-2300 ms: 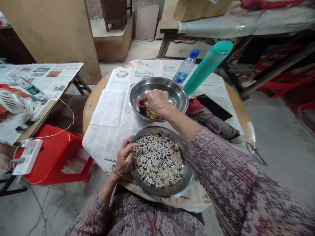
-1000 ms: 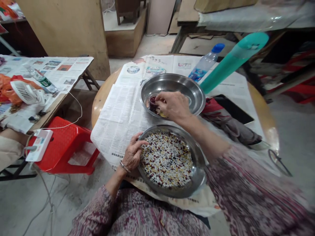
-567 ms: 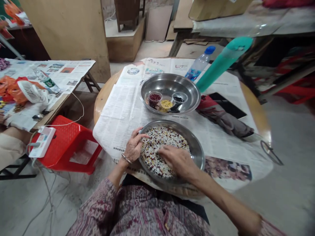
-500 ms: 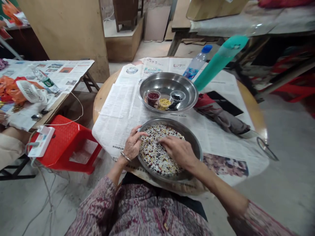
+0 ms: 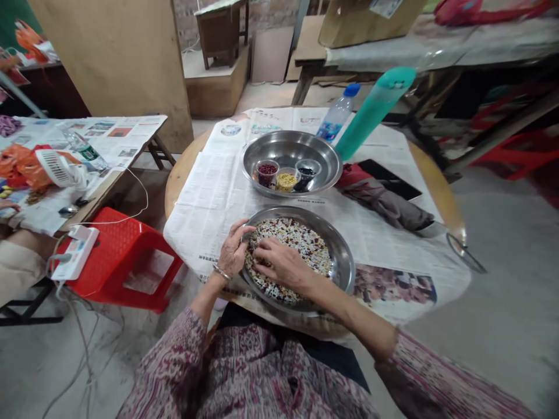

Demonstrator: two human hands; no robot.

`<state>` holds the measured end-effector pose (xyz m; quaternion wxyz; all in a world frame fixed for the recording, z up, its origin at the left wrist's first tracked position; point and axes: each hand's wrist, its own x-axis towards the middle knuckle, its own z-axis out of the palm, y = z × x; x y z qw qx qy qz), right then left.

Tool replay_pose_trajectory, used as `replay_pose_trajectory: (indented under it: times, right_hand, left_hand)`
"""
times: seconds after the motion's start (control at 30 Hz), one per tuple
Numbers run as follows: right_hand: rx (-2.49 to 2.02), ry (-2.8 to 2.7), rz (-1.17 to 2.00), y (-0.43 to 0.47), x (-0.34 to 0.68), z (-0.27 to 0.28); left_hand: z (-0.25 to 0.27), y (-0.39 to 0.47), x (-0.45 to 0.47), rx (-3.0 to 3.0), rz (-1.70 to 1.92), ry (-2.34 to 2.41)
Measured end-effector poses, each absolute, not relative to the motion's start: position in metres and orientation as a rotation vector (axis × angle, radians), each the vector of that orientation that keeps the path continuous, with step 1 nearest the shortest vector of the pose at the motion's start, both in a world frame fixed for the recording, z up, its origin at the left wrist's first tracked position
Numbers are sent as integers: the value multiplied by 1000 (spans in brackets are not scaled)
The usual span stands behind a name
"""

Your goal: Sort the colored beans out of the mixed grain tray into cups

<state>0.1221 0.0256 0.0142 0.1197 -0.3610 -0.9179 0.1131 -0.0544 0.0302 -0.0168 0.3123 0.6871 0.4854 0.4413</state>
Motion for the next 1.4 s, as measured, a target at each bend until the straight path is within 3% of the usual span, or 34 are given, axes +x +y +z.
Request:
replay_pose_trajectory:
  times: [0.1,0.33,0.43,0.63,0.73,0.9,1.1,1.27,1.4]
  right_hand:
    - [-1182,-2727,228,19,154,15]
    - [-1679,-2249,98,53,176,9]
    - [-1641,-2302,229,62,157,8]
    - [-1228,-2599,785,22,160,27]
    - [-1147,-2659,857,-9,175,34]
    - [-1266,-2770,602,-20,187,27]
    - [-1723,-2383,232,16,186,15]
    - [-1710,-2334,384,35,153,9]
    - [-1539,-2243,732,41,127,12]
  left_hand:
    - [-17,31,-54,1805,1164,1279]
    - [-20,33,-54,1801,1171,1267]
    - [-19,32,-54,1803,1158,1274]
    - [-20,32,-54,1818,1160,1257]
    - [-22,33,-54,1824,1163,1249]
    - [-23,34,-55,1842,1154,1252]
    - [-23,34,-55,1852,1151,1257]
    - [-22,34,-56,1864,1131,1284]
    - [-20,34,-56,1883,1120,1285]
